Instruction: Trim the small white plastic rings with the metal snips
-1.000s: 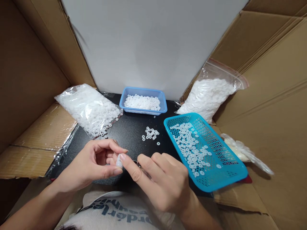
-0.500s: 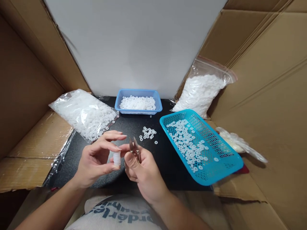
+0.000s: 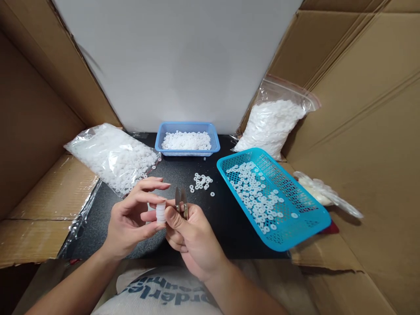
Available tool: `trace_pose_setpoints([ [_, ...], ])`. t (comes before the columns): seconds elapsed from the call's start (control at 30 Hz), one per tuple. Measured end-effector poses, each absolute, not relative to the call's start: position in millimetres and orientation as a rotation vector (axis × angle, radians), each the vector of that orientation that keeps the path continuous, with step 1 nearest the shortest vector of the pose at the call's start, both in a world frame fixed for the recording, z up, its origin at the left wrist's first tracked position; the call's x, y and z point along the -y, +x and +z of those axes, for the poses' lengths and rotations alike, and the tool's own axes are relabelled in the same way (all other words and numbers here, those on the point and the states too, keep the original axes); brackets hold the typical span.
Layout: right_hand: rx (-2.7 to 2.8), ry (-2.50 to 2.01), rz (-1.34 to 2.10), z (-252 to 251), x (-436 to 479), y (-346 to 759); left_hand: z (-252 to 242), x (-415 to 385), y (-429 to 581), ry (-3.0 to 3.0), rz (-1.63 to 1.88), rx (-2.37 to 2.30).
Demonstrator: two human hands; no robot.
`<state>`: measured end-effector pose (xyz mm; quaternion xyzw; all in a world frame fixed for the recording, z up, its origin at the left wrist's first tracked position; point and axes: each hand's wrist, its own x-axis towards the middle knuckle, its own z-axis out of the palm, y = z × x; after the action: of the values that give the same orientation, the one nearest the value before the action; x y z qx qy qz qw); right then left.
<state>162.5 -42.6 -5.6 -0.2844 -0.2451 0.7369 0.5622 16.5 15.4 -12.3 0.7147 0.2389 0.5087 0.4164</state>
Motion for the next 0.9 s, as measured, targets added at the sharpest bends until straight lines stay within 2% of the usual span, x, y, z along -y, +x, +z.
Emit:
trace_pose_setpoints([
  [0.33,0.482,-0.730,1.684,-5.3,40.7,162.5,-6.6,-13.4,8.6,2.135,1.277,-0.760],
  [0.9,0.471,-0.678,1.761,-4.0,35.3,162.7,-8.8,-14.5,10.5,2.059,1.232,-0.709],
])
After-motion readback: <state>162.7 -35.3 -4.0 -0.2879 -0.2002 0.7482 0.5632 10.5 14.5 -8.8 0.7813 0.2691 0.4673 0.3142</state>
